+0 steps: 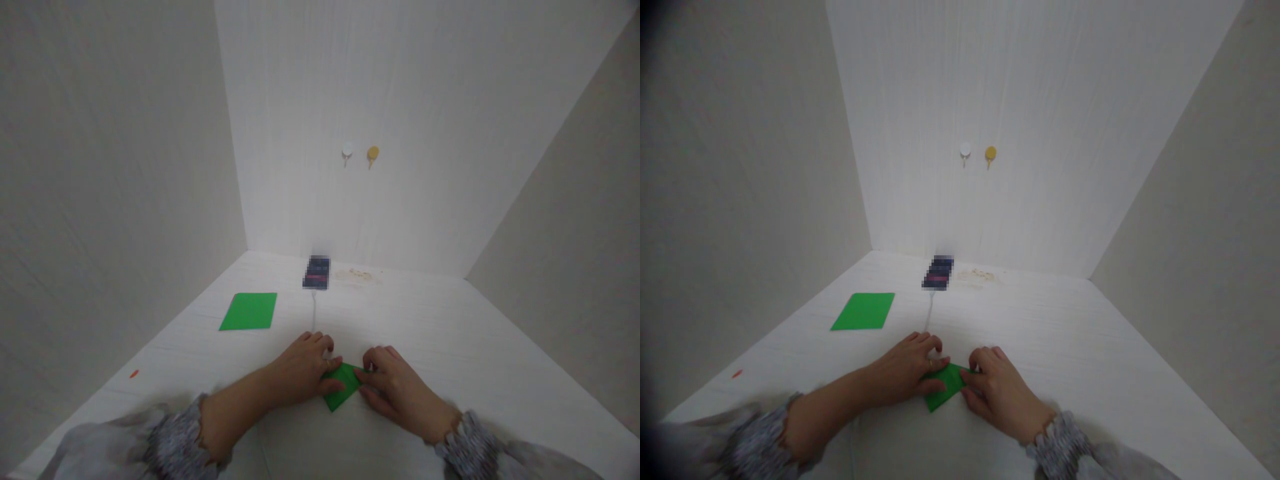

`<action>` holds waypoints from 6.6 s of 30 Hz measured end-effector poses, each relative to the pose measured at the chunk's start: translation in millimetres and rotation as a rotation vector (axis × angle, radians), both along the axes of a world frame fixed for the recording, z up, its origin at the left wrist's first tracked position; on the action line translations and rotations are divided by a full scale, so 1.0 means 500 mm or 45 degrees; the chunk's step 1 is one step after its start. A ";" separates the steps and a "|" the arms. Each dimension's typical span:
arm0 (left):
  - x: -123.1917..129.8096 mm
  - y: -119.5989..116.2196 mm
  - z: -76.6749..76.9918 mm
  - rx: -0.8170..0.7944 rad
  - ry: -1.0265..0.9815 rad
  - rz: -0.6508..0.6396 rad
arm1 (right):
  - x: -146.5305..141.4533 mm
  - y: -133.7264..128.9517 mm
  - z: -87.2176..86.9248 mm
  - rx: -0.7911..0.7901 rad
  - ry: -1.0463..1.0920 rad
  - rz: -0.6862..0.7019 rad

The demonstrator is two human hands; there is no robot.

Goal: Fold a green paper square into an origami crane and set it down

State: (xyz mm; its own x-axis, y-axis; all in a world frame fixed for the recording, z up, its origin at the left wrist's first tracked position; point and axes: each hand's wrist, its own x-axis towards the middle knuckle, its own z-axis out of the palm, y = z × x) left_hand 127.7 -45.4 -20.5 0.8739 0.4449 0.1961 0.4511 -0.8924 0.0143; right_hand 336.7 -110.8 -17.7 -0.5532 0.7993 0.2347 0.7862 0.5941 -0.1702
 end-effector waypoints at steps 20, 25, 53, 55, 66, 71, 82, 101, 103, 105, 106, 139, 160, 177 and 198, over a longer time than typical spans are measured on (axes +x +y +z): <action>0.010 0.020 -0.025 -0.373 -0.252 -0.034 | -0.064 -0.008 -0.017 0.339 -0.198 0.280; 0.006 0.028 -0.018 -0.686 -0.511 -0.083 | -0.037 0.001 -0.017 0.351 0.515 0.050; 0.027 0.027 -0.035 -1.961 -1.108 0.321 | -0.053 0.026 -0.041 -0.417 1.177 -0.391; 0.026 0.027 -0.036 -1.962 -1.058 0.346 | -0.055 0.026 -0.044 -0.418 1.160 -0.390; 0.023 0.024 -0.039 -1.875 -0.910 0.407 | -0.057 0.027 -0.045 -0.366 1.044 -0.367; 0.025 0.023 -0.038 -1.897 -0.887 0.424 | -0.055 0.028 -0.044 -0.354 0.979 -0.406; 0.020 0.023 -0.035 -1.973 -0.898 0.407 | -0.049 0.021 -0.041 -0.213 0.879 -0.237; 0.016 0.022 -0.035 -2.065 -0.999 0.396 | -0.025 0.026 -0.054 0.040 0.698 0.261; 0.016 0.021 -0.033 -2.086 -1.019 0.386 | -0.025 0.027 -0.054 0.049 0.690 0.275; 0.016 0.019 -0.032 -2.096 -1.037 0.383 | -0.025 0.027 -0.053 0.048 0.694 0.286; 0.017 0.018 -0.031 -2.099 -1.043 0.383 | -0.025 0.027 -0.052 0.044 0.700 0.292; 0.021 0.019 -0.040 -1.765 -0.852 0.466 | -0.054 0.038 -0.046 -0.631 0.916 -0.245; 0.021 0.016 -0.034 -1.730 -0.836 0.405 | -0.062 0.038 -0.054 -0.620 1.020 -0.372; 0.013 -0.016 0.010 -0.207 -0.080 -0.089 | -0.059 0.036 -0.050 -0.368 0.672 -0.555; 0.020 -0.018 0.002 -0.046 0.069 -0.082 | -0.045 0.027 -0.049 -0.150 0.435 -0.331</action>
State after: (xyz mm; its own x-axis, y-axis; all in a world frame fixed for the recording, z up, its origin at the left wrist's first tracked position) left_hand 137.7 -54.4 -19.7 0.9097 0.3937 0.1325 0.3941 -0.9188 0.0245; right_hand 314.1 -97.5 -42.1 -0.2370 0.9338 0.2681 0.7937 0.3453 -0.5009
